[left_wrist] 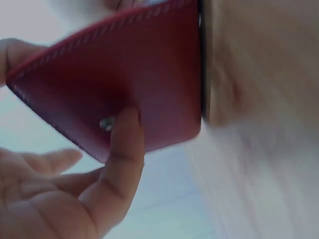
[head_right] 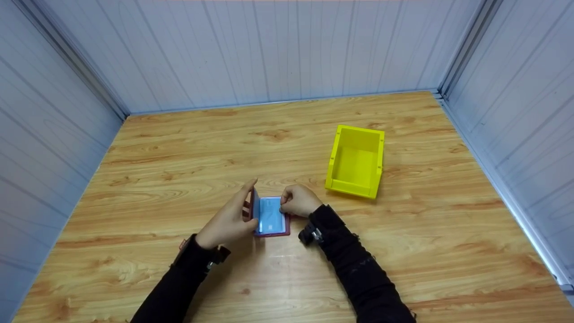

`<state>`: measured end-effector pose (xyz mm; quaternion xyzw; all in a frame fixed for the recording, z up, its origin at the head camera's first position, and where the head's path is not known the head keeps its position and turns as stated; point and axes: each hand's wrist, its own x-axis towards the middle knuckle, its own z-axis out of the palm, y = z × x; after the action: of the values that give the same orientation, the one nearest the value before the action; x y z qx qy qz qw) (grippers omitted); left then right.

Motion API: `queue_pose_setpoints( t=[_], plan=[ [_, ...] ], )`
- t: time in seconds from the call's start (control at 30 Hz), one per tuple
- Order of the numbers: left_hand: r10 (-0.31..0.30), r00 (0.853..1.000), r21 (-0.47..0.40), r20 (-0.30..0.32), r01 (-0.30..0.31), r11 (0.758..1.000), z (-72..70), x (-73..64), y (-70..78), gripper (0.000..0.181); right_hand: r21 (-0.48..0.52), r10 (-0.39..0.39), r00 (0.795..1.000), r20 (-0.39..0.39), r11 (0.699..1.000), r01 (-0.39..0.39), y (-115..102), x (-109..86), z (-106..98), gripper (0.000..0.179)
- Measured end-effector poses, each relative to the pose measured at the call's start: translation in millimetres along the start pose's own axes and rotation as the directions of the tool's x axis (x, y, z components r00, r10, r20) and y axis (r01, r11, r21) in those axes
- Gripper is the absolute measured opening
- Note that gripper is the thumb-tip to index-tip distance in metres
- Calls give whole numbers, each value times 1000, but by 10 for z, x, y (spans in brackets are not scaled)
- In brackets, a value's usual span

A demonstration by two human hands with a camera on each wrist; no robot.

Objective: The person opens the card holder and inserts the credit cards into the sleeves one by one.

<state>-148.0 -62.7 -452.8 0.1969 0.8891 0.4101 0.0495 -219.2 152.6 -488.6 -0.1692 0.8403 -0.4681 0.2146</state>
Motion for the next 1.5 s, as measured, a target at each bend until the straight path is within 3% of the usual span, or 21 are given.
queue_pose_setpoints(
  t=[0.2, 0.37, 0.6, 0.73, 0.97, 1.13, 1.33, 1.5],
  plan=[
    [40, 999, 137, 2, -40, 990, 238, 35, 43, 96, -13, 8, 1000, -4, 1000, -8, 9, -1, 9, 7],
    [31, 1000, 198, -3, -29, 980, 321, 59, 61, 89, -22, 1, 1000, -6, 1000, -1, 14, 6, 9, 11],
    [-39, 996, 266, 78, 17, 964, 312, 66, 74, 71, -27, -33, 999, -7, 999, 33, 46, 7, -4, 10],
    [-27, 994, 335, 102, -9, 942, 284, 61, 53, 70, -40, -57, 998, -1, 998, 57, 45, 1, -8, 7],
    [-43, 989, 396, 143, -18, 918, 226, 43, 31, 67, -39, 5, 1000, 28, 999, -4, -18, -24, -30, 9],
    [-14, 991, 467, 135, -51, 883, 255, 43, 19, 64, -132, 23, 1000, 5, 991, -22, -48, -43, -55, 6],
    [-9, 988, 524, 152, -73, 849, 270, 44, 10, 63, -199, -43, 999, 29, 979, 48, -32, -91, -120, 4],
    [-11, 988, 542, 157, -77, 837, 270, 53, 18, 64, -221, -93, 993, 71, 969, 106, -10, -141, -179, 7]
  ],
)
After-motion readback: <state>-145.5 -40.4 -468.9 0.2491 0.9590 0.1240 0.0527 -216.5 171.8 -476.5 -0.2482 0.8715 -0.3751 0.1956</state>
